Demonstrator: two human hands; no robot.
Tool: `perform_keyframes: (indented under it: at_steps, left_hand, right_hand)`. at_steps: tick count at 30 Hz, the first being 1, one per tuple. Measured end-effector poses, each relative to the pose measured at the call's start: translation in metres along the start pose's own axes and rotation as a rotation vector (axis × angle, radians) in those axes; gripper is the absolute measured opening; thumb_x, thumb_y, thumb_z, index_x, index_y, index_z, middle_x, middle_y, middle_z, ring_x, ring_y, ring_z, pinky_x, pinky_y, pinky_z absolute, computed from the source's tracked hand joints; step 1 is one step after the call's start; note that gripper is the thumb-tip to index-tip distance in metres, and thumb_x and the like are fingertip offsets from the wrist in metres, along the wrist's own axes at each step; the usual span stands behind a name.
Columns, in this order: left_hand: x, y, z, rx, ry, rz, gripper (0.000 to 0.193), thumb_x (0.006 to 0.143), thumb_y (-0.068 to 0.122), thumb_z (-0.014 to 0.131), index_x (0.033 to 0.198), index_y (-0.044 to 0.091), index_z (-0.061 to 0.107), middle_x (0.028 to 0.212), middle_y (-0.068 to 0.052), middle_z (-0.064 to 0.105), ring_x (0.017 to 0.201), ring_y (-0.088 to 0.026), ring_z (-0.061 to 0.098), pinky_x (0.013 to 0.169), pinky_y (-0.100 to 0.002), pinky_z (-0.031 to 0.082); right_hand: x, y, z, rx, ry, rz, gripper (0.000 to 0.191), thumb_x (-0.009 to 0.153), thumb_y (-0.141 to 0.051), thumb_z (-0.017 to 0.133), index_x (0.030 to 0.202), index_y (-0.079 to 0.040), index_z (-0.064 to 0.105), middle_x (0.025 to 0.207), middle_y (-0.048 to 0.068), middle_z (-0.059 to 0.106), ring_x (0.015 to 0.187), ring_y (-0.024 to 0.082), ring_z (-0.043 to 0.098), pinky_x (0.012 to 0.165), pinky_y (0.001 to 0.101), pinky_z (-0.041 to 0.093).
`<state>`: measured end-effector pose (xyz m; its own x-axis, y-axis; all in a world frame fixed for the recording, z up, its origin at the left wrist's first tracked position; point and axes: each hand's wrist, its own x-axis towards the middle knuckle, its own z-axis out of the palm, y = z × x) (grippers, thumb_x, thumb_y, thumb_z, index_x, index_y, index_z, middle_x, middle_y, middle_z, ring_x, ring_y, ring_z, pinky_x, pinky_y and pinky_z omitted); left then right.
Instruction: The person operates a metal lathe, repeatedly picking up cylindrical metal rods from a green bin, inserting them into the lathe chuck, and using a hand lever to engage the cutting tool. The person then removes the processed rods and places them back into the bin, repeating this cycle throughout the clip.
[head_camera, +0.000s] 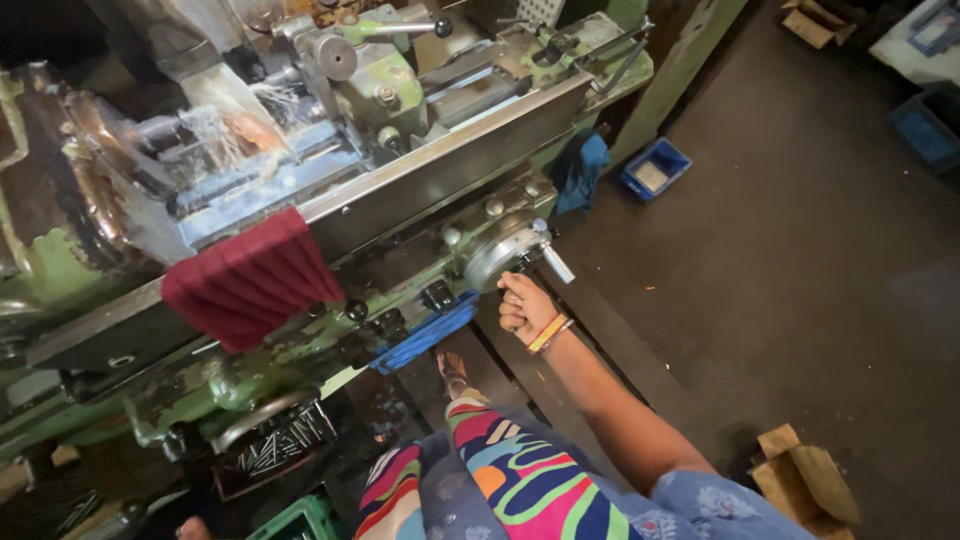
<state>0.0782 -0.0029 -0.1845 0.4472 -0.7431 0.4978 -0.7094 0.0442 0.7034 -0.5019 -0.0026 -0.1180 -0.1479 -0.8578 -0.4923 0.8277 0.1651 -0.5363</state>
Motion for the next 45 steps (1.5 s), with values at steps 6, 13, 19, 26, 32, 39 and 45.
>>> perform_keyframes:
  at_steps: [6, 13, 19, 26, 32, 39, 45]
  left_hand:
    - [-0.008, -0.001, -0.004, -0.016, -0.049, -0.010, 0.053, 0.109, 0.020, 0.082, 0.072, -0.002, 0.051, 0.063, -0.015, 0.056, 0.055, -0.018, 0.053, 0.056, -0.031, 0.044]
    - [-0.030, -0.002, -0.032, 0.136, -0.189, -0.132, 0.052, 0.107, 0.021, 0.081, 0.068, 0.002, 0.053, 0.058, -0.013, 0.056, 0.050, -0.017, 0.055, 0.051, -0.033, 0.044]
    - [-0.021, 0.017, -0.028, 0.246, -0.115, -0.121, 0.051, 0.103, 0.024, 0.087, 0.067, 0.000, 0.059, 0.058, -0.012, 0.057, 0.050, -0.017, 0.056, 0.051, -0.031, 0.044]
    - [0.020, 0.094, 0.009, -0.141, -0.074, -0.138, 0.041, 0.098, 0.014, 0.086, 0.070, -0.001, 0.060, 0.058, -0.007, 0.056, 0.055, -0.008, 0.048, 0.052, -0.025, 0.039]
    - [0.112, 0.235, 0.042, -0.333, -0.160, 0.110, 0.030, 0.091, 0.008, 0.082, 0.077, 0.004, 0.056, 0.075, -0.006, 0.063, 0.063, -0.012, 0.057, 0.060, -0.026, 0.045]
    - [0.286, 0.371, 0.157, -0.197, -0.202, 0.690, 0.044, 0.094, 0.031, 0.080, 0.064, 0.008, 0.058, 0.062, -0.010, 0.052, 0.055, -0.025, 0.051, 0.053, -0.039, 0.041]
    - [0.391, 0.396, 0.389, -1.174, -0.468, -0.586, 0.030, 0.092, 0.026, 0.076, 0.073, 0.010, 0.060, 0.065, -0.002, 0.057, 0.054, -0.014, 0.050, 0.051, -0.033, 0.038]
  right_hand:
    - [0.001, 0.005, 0.019, -0.013, -0.026, 0.022, 0.020, 0.102, -0.030, 0.062, 0.092, -0.013, 0.057, 0.060, -0.006, 0.035, 0.045, 0.005, 0.028, 0.040, 0.0208, 0.021]
    - [0.013, 0.008, 0.041, -0.049, -0.067, 0.075, 0.016, 0.102, -0.026, 0.061, 0.093, -0.014, 0.057, 0.060, -0.006, 0.036, 0.046, 0.004, 0.030, 0.040, 0.0205, 0.022]
    - [0.031, 0.006, 0.055, -0.078, -0.097, 0.085, 0.015, 0.102, -0.026, 0.061, 0.094, -0.014, 0.059, 0.059, -0.006, 0.037, 0.045, 0.004, 0.031, 0.039, 0.0205, 0.022]
    - [0.049, -0.016, 0.106, -0.218, -0.132, -0.035, 0.010, 0.102, -0.021, 0.060, 0.097, -0.012, 0.059, 0.061, -0.006, 0.037, 0.046, 0.004, 0.032, 0.039, 0.0207, 0.023]
    - [0.076, -0.070, 0.164, -0.512, -0.161, -0.344, 0.008, 0.102, -0.018, 0.063, 0.098, -0.011, 0.063, 0.063, -0.008, 0.040, 0.048, 0.001, 0.031, 0.041, 0.0207, 0.023]
    - [0.195, -0.205, 0.219, -1.334, -0.121, -1.251, 0.014, 0.098, -0.014, 0.079, 0.096, -0.002, 0.072, 0.089, -0.001, 0.063, 0.079, 0.012, 0.054, 0.070, 0.0298, 0.044]
    - [0.293, -0.285, 0.263, -1.274, 0.001, -1.352, 0.010, 0.110, -0.009, 0.065, 0.118, -0.004, 0.065, 0.097, 0.013, 0.067, 0.079, 0.020, 0.060, 0.072, 0.0315, 0.047]
